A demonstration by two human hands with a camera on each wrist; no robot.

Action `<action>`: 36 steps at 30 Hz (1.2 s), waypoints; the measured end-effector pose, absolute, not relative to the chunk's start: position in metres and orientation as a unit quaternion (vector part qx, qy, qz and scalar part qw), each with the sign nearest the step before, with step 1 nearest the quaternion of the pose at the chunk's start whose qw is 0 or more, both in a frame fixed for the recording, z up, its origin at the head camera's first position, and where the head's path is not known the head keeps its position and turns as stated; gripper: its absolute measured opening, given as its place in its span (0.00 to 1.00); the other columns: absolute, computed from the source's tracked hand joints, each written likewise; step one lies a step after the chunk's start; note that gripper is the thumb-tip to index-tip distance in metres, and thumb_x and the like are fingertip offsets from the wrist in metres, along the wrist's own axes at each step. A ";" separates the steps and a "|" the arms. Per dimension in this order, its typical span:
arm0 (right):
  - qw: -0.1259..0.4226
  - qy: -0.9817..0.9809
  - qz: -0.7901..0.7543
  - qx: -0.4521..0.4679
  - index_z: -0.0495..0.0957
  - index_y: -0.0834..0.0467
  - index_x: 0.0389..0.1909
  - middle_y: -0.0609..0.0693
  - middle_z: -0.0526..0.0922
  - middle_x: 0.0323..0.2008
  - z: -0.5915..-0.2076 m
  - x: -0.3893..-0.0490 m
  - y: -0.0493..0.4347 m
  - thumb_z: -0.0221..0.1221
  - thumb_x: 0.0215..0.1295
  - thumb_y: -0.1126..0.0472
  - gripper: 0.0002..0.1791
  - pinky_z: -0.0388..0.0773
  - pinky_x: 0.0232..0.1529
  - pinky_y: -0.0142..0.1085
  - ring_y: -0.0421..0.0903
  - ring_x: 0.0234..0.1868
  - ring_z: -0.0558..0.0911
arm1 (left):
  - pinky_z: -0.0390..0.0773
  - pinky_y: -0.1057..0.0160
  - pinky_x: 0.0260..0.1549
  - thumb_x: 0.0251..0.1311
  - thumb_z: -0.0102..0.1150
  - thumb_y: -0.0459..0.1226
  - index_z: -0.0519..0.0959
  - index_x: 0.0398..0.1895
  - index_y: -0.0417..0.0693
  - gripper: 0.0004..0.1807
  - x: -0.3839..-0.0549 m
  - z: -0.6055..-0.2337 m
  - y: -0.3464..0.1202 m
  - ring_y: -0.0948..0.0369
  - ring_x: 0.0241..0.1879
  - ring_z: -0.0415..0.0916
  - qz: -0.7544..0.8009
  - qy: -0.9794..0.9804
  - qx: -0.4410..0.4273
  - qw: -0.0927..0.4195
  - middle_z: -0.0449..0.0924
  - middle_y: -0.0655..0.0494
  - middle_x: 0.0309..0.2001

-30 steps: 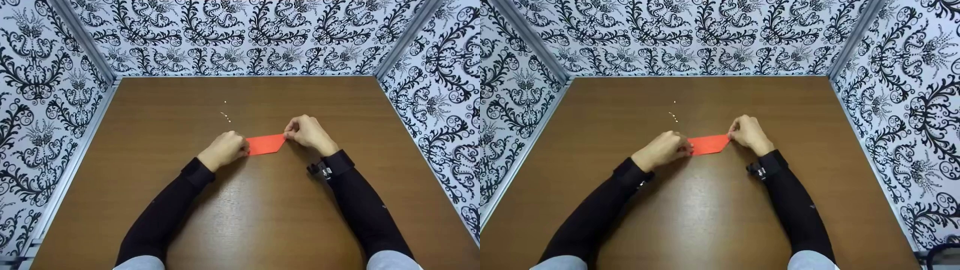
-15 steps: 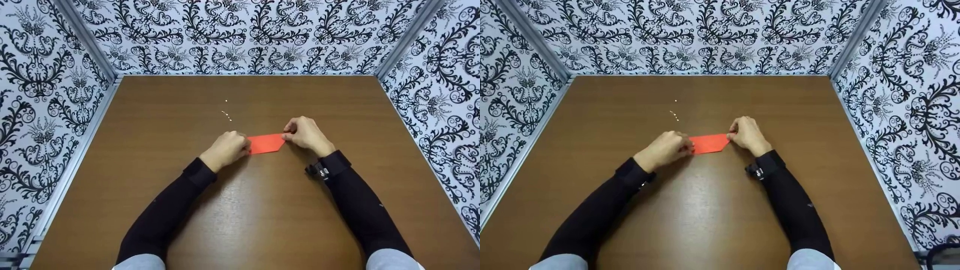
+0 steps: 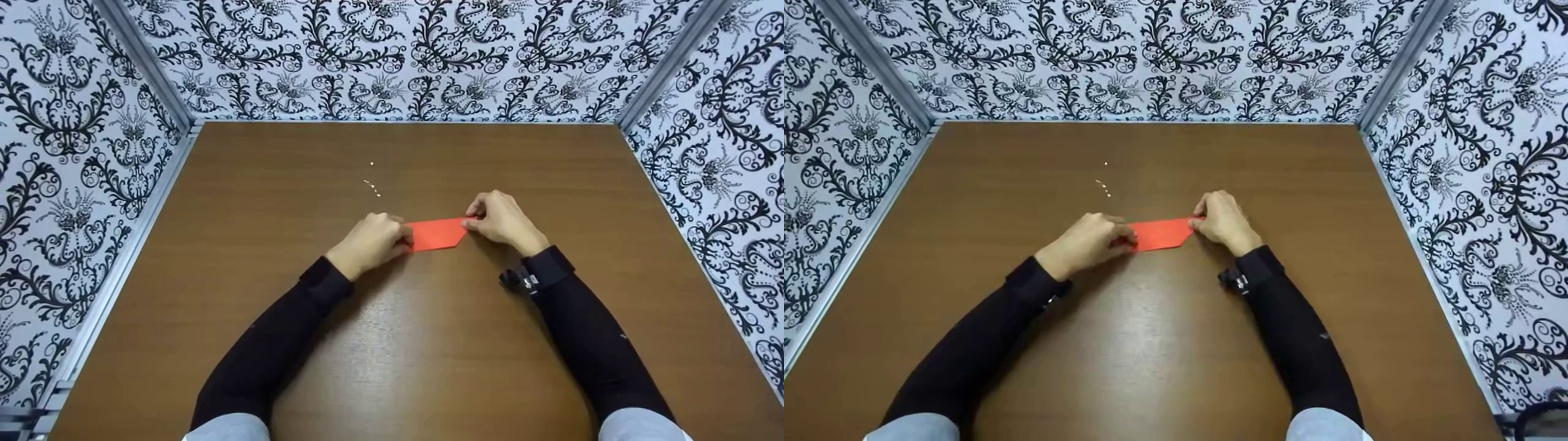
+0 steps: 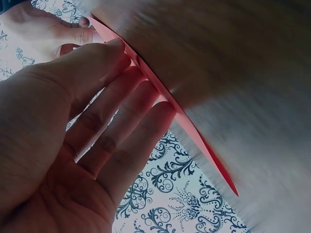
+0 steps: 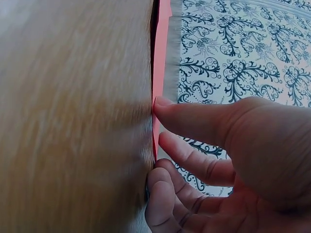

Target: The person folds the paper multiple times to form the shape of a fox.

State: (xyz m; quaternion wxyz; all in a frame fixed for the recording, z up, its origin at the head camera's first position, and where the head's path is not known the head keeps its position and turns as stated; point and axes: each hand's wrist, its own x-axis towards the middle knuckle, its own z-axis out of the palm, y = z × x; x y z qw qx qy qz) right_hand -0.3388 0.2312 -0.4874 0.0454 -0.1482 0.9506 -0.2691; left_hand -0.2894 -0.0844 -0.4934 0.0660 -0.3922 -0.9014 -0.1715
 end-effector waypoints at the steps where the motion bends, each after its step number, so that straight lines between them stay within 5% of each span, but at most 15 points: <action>1: 0.047 0.950 -0.269 -0.149 0.91 0.63 0.50 0.63 0.93 0.49 -0.487 -0.338 0.231 0.77 0.77 0.57 0.13 0.84 0.60 0.52 0.59 0.53 0.89 | 0.94 0.44 0.52 0.72 0.82 0.37 0.95 0.44 0.49 0.03 -0.289 -0.494 -0.084 0.49 0.46 0.95 -0.172 -0.902 -0.391 0.063 0.96 0.52 0.44; 16: 0.062 0.949 -0.270 -0.153 0.86 0.62 0.50 0.61 0.91 0.50 -0.487 -0.340 0.231 0.76 0.79 0.59 0.11 0.81 0.58 0.49 0.59 0.52 0.87 | 0.93 0.41 0.45 0.73 0.81 0.38 0.98 0.46 0.52 0.03 -0.287 -0.492 -0.084 0.46 0.43 0.94 -0.155 -0.903 -0.394 0.068 0.92 0.51 0.42; 28: 0.060 0.944 -0.290 -0.148 0.91 0.60 0.56 0.61 0.94 0.49 -0.484 -0.339 0.232 0.76 0.78 0.59 0.13 0.81 0.55 0.46 0.56 0.50 0.89 | 0.94 0.42 0.47 0.72 0.80 0.35 0.97 0.44 0.50 0.02 -0.286 -0.492 -0.081 0.47 0.44 0.95 -0.149 -0.904 -0.394 0.067 0.92 0.50 0.44; 36: 0.047 0.943 -0.292 -0.155 0.97 0.57 0.50 0.56 0.96 0.43 -0.476 -0.332 0.231 0.76 0.78 0.59 0.07 0.78 0.47 0.42 0.52 0.42 0.86 | 0.94 0.43 0.50 0.72 0.79 0.32 0.96 0.43 0.49 0.03 -0.285 -0.492 -0.078 0.48 0.45 0.95 -0.151 -0.902 -0.397 0.080 0.95 0.51 0.46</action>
